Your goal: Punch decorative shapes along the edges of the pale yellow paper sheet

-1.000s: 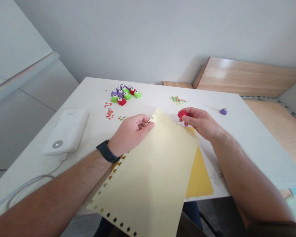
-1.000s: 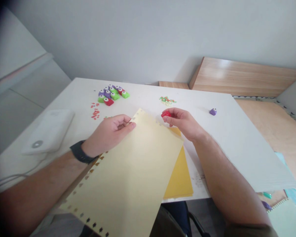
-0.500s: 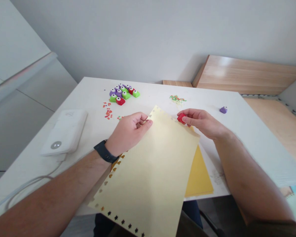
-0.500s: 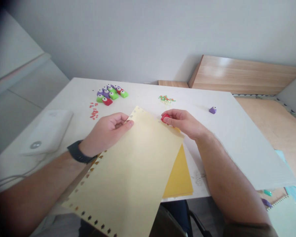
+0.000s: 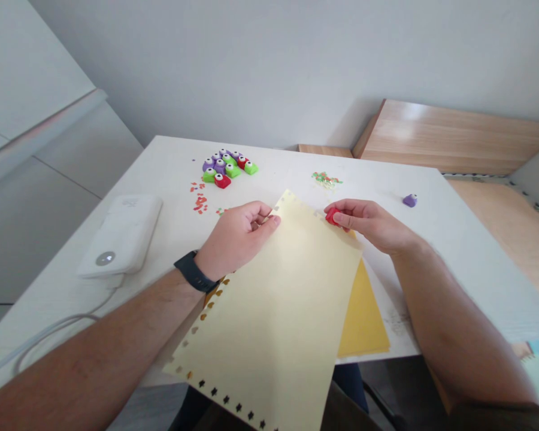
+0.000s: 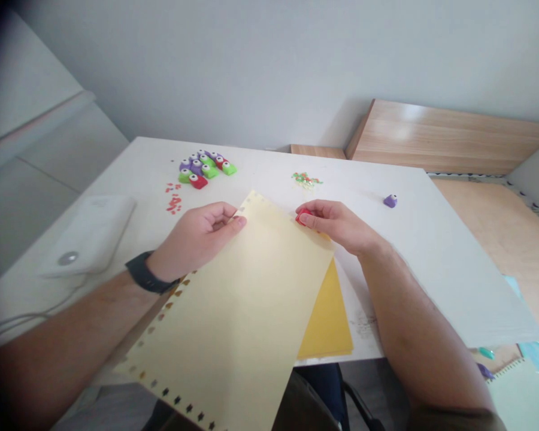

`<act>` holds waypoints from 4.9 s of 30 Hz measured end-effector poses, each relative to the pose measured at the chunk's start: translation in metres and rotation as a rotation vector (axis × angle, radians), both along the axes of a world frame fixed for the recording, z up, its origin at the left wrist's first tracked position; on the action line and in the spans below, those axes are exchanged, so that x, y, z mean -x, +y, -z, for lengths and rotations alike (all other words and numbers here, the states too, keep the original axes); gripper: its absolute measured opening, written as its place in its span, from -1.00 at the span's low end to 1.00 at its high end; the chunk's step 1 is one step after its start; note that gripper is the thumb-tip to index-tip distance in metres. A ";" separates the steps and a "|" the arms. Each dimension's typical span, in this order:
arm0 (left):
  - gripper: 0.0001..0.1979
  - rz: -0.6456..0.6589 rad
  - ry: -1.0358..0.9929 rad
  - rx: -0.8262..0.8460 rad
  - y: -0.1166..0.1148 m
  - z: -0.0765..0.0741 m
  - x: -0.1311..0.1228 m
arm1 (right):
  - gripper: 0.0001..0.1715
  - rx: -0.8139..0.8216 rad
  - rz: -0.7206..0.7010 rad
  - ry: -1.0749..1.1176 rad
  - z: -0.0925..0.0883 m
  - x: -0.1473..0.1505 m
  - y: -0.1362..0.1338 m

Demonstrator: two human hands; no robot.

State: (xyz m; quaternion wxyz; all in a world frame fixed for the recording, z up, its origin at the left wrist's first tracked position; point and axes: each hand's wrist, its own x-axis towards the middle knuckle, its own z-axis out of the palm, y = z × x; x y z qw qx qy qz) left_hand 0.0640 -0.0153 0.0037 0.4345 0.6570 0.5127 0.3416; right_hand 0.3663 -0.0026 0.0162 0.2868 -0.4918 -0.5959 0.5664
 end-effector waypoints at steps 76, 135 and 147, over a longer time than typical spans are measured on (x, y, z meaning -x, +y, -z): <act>-0.74 -0.021 -0.021 -0.037 -0.003 0.001 0.000 | -0.64 -0.013 -0.022 0.005 0.006 0.012 -0.004; -0.74 -0.033 0.002 0.017 -0.001 0.000 -0.002 | -0.62 0.047 0.048 0.046 0.012 0.013 -0.004; -0.74 -0.028 -0.011 0.017 0.000 0.002 -0.001 | -0.62 0.076 0.048 0.080 0.014 0.014 -0.004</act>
